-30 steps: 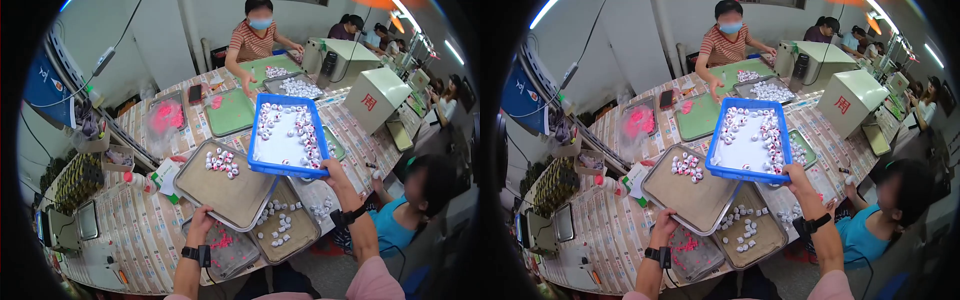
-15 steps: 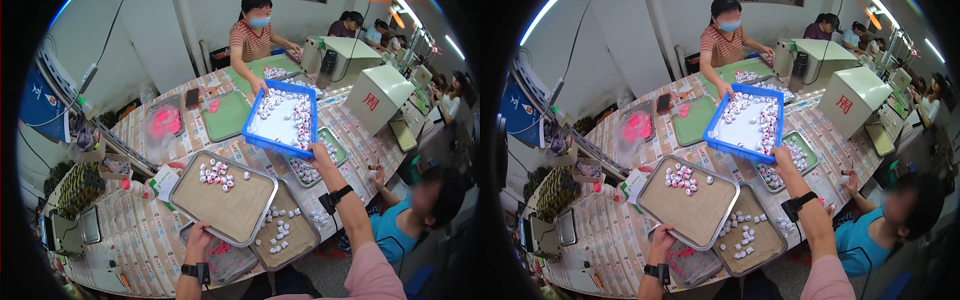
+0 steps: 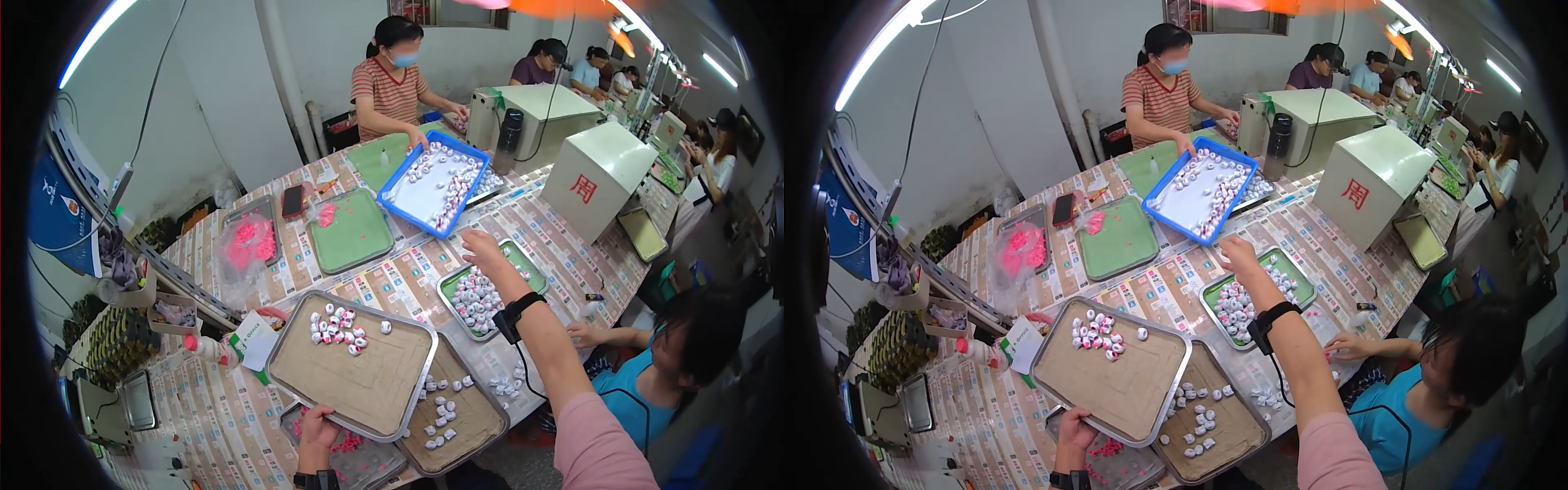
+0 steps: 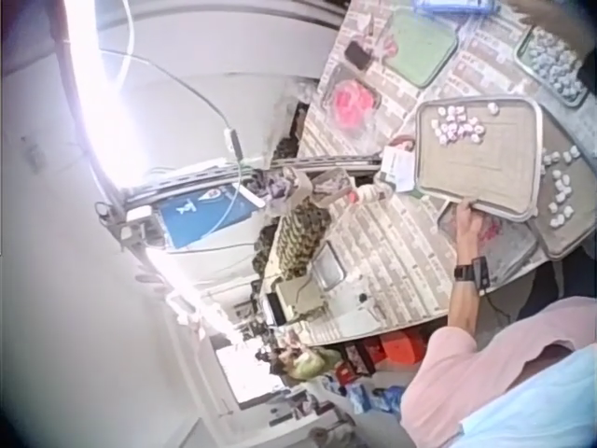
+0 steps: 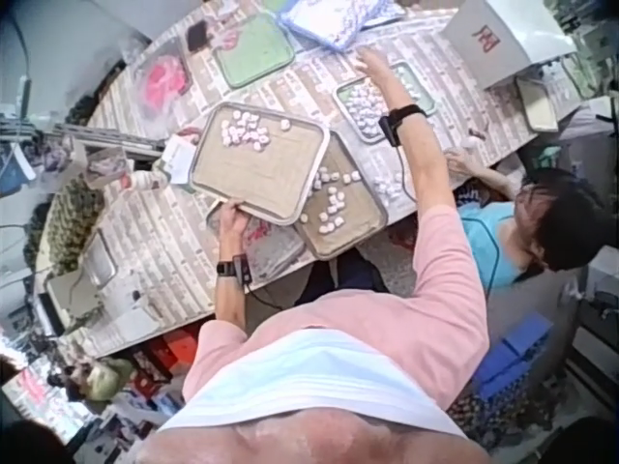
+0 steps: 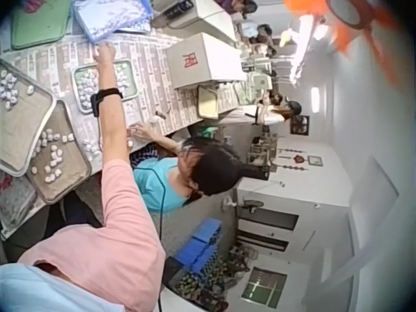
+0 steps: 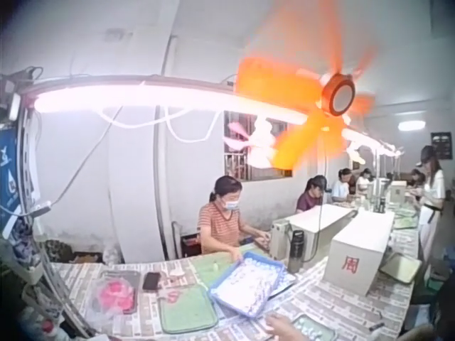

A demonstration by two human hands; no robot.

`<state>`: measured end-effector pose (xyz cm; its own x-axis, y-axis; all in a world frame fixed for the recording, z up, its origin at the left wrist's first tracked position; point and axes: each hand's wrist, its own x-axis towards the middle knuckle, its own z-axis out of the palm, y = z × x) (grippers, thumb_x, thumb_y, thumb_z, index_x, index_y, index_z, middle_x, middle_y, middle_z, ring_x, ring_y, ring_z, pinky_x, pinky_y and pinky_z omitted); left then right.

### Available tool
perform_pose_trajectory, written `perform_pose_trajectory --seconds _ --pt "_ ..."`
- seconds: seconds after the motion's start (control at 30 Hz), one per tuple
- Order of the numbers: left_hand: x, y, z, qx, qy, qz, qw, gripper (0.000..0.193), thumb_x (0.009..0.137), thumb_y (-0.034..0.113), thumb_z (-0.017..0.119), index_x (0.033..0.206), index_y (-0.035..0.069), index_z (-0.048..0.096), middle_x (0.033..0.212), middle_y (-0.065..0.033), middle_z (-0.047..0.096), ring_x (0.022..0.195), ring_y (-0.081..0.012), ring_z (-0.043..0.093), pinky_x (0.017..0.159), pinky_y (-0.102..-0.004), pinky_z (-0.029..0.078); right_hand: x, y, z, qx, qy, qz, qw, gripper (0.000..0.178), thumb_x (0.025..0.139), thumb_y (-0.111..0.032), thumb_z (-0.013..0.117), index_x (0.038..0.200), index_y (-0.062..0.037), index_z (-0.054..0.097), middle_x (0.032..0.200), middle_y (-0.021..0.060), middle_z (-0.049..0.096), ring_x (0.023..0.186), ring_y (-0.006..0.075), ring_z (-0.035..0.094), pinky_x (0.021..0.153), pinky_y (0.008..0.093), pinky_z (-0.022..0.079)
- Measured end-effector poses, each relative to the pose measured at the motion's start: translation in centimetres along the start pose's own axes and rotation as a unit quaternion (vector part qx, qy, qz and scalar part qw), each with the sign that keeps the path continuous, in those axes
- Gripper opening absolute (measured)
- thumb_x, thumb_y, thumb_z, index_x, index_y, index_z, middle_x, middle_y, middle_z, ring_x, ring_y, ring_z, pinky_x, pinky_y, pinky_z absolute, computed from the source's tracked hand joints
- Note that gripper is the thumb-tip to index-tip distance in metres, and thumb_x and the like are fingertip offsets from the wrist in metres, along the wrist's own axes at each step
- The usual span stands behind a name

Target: Assembling or sorting small toy components at a workshop table.

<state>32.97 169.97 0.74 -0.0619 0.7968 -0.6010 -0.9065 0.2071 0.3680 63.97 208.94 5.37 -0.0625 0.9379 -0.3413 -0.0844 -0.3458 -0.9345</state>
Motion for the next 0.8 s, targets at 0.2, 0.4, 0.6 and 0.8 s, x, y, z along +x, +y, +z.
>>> perform_pose_trajectory --seconds 0.2,0.4,0.6,0.8 --pt "-0.4 -0.5 1.0 0.004 0.005 0.02 1.0 0.045 0.065 -0.002 0.047 0.11 -0.004 0.046 0.108 -0.0149 0.055 0.101 -0.0308 0.053 0.092 -0.0443 0.041 -0.6 -0.1 -0.6 0.01 0.006 0.027 1.0 0.018 0.078 -0.017 0.057 0.095 -0.0105 0.056 0.087 -0.0004 0.054 0.078 0.0114 0.051 0.063 0.0281 0.044" --pt "0.8 -0.4 0.9 0.006 0.008 0.014 1.0 0.046 0.065 -0.002 0.048 0.111 -0.005 0.045 0.108 -0.0156 0.054 0.1 -0.0309 0.053 0.09 -0.0445 0.042 -3.4 0.4 0.0 0.032 -0.039 0.024 0.998 0.017 0.08 -0.014 0.055 0.096 -0.0094 0.057 0.086 -0.0002 0.056 0.077 0.0109 0.052 0.061 0.0274 0.043" --pt "3.8 0.3 1.9 0.02 -0.011 0.008 1.0 0.042 0.064 -0.002 0.049 0.106 -0.005 0.048 0.104 -0.015 0.055 0.097 -0.0309 0.054 0.089 -0.0436 0.042 -7.1 2.6 0.0 0.073 -0.071 0.062 0.993 0.017 0.081 -0.01 0.054 0.098 -0.0076 0.056 0.09 0.0 0.058 0.075 0.0091 0.054 0.065 0.0278 0.044" --pt "6.4 1.0 2.9 0.012 -0.021 0.015 1.0 0.042 0.065 -0.003 0.048 0.107 -0.005 0.046 0.106 -0.0148 0.055 0.098 -0.0299 0.053 0.09 -0.0428 0.042 -10.0 3.2 0.0 0.09 -0.085 0.082 0.989 0.016 0.082 -0.011 0.053 0.097 -0.0085 0.056 0.089 -0.0003 0.059 0.075 0.0094 0.054 0.064 0.0274 0.044"
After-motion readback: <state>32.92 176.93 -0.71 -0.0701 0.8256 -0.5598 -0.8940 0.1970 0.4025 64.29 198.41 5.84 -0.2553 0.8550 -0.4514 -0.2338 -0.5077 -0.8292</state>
